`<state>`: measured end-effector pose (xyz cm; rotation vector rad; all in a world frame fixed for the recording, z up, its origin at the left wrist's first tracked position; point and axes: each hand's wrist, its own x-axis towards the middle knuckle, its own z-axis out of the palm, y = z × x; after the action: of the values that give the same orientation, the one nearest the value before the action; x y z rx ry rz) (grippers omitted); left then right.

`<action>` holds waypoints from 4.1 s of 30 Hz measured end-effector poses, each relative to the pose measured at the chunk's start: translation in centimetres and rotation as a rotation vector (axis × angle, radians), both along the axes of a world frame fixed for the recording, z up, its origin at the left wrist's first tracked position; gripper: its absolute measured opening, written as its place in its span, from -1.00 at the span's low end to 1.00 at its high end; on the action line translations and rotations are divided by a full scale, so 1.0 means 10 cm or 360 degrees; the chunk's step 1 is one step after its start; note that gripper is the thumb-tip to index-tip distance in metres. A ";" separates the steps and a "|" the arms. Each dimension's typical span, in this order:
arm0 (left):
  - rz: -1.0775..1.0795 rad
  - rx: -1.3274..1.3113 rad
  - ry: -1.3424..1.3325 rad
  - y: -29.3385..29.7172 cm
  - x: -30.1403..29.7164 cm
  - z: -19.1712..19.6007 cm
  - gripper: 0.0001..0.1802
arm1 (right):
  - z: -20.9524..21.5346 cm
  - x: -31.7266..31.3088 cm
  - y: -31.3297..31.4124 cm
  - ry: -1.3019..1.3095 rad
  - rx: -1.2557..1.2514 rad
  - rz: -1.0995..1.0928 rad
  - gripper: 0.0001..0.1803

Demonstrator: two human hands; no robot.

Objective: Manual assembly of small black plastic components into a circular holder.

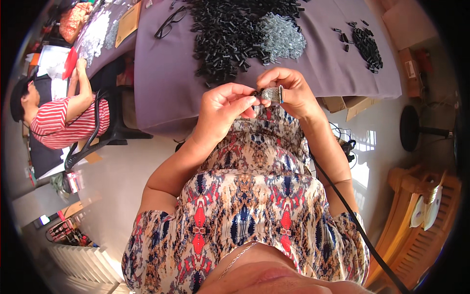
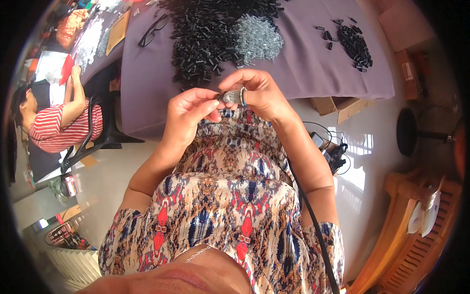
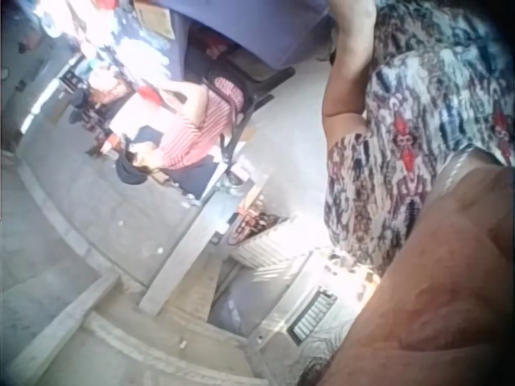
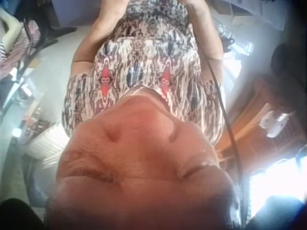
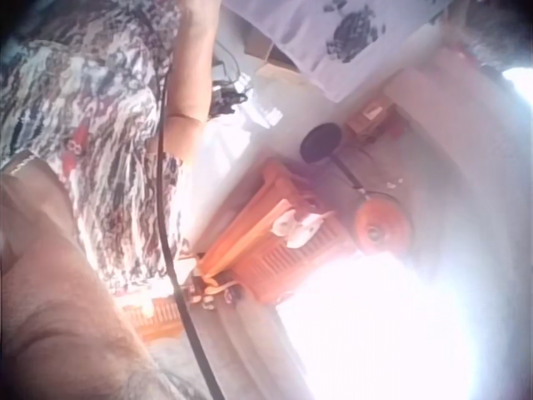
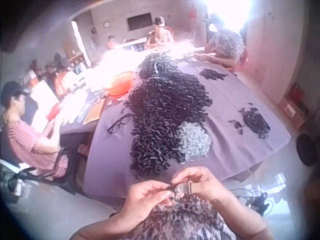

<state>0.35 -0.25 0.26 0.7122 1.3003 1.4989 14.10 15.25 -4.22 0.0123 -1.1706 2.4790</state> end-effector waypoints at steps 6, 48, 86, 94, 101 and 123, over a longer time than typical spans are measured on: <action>-0.0012 -0.0006 0.0001 -0.02 -0.01 -0.01 -0.81 | 0.03 0.02 -0.01 -0.0132 0.0177 -0.0142 -0.57; -0.0046 -0.0005 0.0070 -0.02 -0.03 -0.10 -0.84 | 0.27 0.02 0.05 -0.0381 0.0446 -0.0001 -0.77; 0.0181 0.0227 0.0180 -0.08 0.12 -0.18 -0.82 | 0.16 -0.03 -0.28 -0.0269 0.0250 -0.0359 -0.71; 0.0002 0.0110 0.0289 -0.09 0.02 -0.12 -0.82 | 0.28 0.08 -0.07 -0.0352 0.0522 -0.0066 -0.70; 0.0051 0.0126 0.0368 -0.10 0.05 -0.12 -0.85 | 0.37 0.06 -0.13 -0.0442 0.0789 -0.0115 -0.68; 0.0144 0.0038 0.0099 -0.10 0.09 -0.23 -0.83 | 0.31 0.01 -0.22 -0.0577 0.0505 -0.0123 -0.82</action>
<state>1.27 -1.25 -2.06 0.7289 1.3791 1.5783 14.22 13.04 -1.12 -0.4012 -1.6686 2.2609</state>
